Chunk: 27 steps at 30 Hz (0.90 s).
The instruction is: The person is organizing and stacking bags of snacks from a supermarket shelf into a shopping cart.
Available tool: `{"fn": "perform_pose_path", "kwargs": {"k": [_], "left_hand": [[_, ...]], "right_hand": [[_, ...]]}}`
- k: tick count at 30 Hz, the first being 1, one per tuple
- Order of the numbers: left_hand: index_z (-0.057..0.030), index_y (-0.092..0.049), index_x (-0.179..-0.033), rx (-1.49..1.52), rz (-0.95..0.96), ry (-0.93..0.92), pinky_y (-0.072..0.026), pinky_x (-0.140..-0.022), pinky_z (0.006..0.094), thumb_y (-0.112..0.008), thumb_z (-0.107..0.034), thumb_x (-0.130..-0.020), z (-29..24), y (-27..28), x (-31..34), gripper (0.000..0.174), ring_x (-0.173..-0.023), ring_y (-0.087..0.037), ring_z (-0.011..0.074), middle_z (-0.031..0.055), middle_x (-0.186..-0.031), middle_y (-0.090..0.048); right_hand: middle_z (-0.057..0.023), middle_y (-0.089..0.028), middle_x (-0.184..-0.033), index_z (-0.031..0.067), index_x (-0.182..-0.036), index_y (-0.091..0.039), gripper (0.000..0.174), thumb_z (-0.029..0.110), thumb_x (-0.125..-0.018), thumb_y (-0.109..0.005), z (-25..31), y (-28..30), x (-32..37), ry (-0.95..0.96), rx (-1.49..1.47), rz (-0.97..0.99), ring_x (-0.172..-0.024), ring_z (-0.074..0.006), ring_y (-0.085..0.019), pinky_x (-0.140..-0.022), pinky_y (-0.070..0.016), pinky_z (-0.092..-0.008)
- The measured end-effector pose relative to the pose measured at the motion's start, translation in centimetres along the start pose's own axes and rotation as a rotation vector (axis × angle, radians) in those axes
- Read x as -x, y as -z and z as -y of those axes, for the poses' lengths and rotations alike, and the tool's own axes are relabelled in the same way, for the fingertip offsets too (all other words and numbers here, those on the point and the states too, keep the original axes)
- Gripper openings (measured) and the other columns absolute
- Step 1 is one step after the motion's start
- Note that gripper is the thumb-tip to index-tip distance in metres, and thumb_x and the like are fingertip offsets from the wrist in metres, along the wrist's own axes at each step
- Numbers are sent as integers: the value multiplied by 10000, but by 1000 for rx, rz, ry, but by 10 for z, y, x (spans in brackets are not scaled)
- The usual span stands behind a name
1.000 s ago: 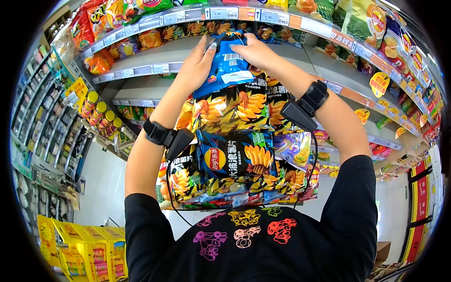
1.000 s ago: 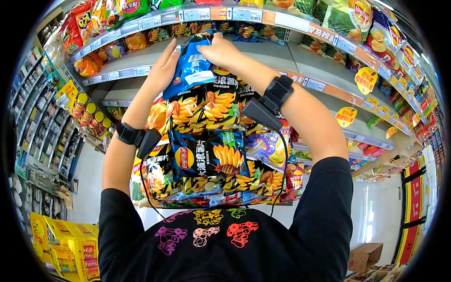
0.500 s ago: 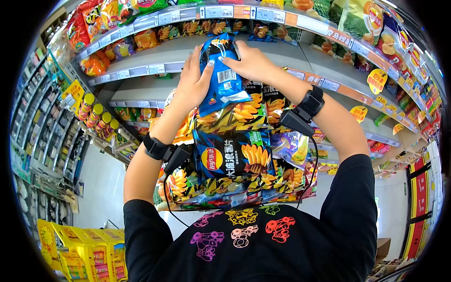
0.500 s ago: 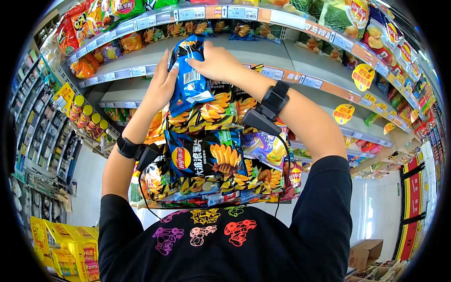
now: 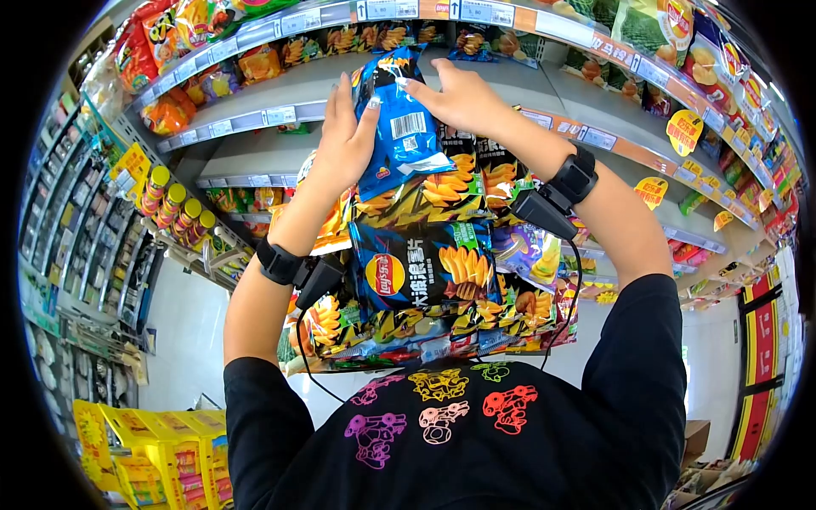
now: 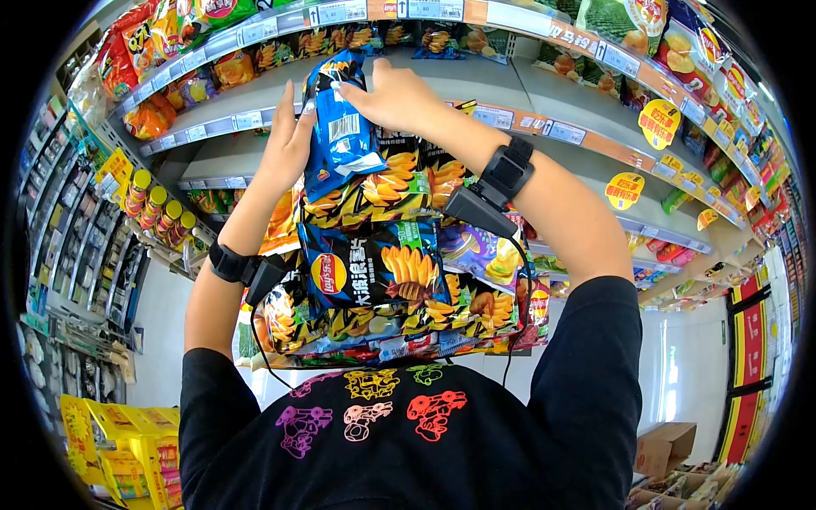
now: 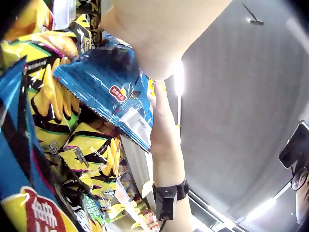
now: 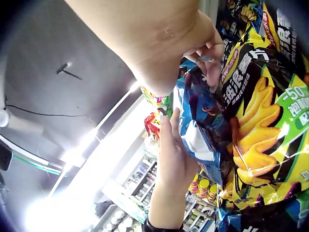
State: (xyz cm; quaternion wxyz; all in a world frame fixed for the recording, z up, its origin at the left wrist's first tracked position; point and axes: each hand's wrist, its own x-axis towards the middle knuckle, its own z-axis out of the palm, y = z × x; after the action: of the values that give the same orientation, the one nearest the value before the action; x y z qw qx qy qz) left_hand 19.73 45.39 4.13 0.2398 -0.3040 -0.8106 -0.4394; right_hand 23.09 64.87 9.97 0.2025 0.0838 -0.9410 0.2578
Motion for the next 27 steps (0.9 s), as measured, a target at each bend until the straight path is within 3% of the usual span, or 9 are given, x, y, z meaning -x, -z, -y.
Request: {"fn": "perform_pose_path", "kwargs": {"k": [3,6,13,17,18,20,21,22,27], "left_hand": [[41,-182,-1403,-5,-11,-5,-201,-1090,415,-431,-360,-932,0,4,2,667,-1331,-229,421,310,-1407,-245],[44,-190,-1401,14,-10,2,-188,-1096,409,-423,-359,-939,0,8,4,656,-1337,-225,407,302,-1409,-251],[40,-207,-1403,80,-20,-20,-160,-1102,365,-369,-273,-966,-5,28,25,562,-1349,-223,337,215,-1454,-229],[-58,-245,-1424,482,-147,117,-240,-1070,430,-376,-355,-951,-17,63,62,574,-1348,-278,263,125,-1454,-292],[-52,-256,-1418,529,-222,256,-262,-1061,416,-395,-354,-944,-7,74,65,578,-1347,-286,256,116,-1444,-316],[-38,-163,-1434,542,-366,371,-180,-1105,415,-452,-639,-804,-5,86,76,918,-1362,-240,274,156,-1463,-249],[-29,-139,-1436,427,-231,64,-146,-1111,445,-443,-676,-795,-19,91,95,960,-1373,-203,288,179,-1467,-228],[-19,-131,-1434,378,-238,34,-147,-1114,433,-425,-678,-808,-32,91,101,955,-1377,-193,287,186,-1471,-215],[-10,-152,-1426,430,-314,132,-133,-1119,426,-438,-664,-811,-78,76,113,943,-1379,-187,296,189,-1471,-214]], "right_hand": [[-169,-632,-703,-88,-1283,-379,779,528,-837,-545,0,3,3,-53,-49,21,-539,-208,-634,-514,-508,-313],[-182,-638,-685,-166,-1107,-430,765,534,-817,-534,0,12,10,-19,-185,23,-551,-250,-650,-519,-528,-312],[-120,-640,-718,-65,-1256,-402,693,483,-855,-546,-20,31,40,-12,-335,-73,-579,-182,-625,-549,-493,-302],[21,-506,-692,34,-1311,-373,481,190,-899,-565,-29,33,113,28,-722,-154,-637,-52,-470,-580,-401,-214],[31,-501,-713,41,-1317,-368,471,136,-895,-554,-32,32,133,55,-749,-187,-644,-35,-450,-570,-376,-202],[26,-508,-737,43,-1324,-366,466,109,-895,-535,-36,36,167,9,-714,-167,-639,-19,-456,-562,-366,-185],[24,-509,-743,41,-1307,-397,443,107,-892,-538,-44,36,178,26,-702,-162,-622,-23,-467,-552,-370,-184],[20,-510,-739,30,-1269,-442,402,112,-889,-543,-48,31,191,-36,-835,-194,-607,-24,-475,-545,-379,-187],[18,-504,-731,31,-1171,-542,325,35,-847,-552,-73,43,239,-114,-738,-207,-600,-21,-474,-544,-385,-185]]}}
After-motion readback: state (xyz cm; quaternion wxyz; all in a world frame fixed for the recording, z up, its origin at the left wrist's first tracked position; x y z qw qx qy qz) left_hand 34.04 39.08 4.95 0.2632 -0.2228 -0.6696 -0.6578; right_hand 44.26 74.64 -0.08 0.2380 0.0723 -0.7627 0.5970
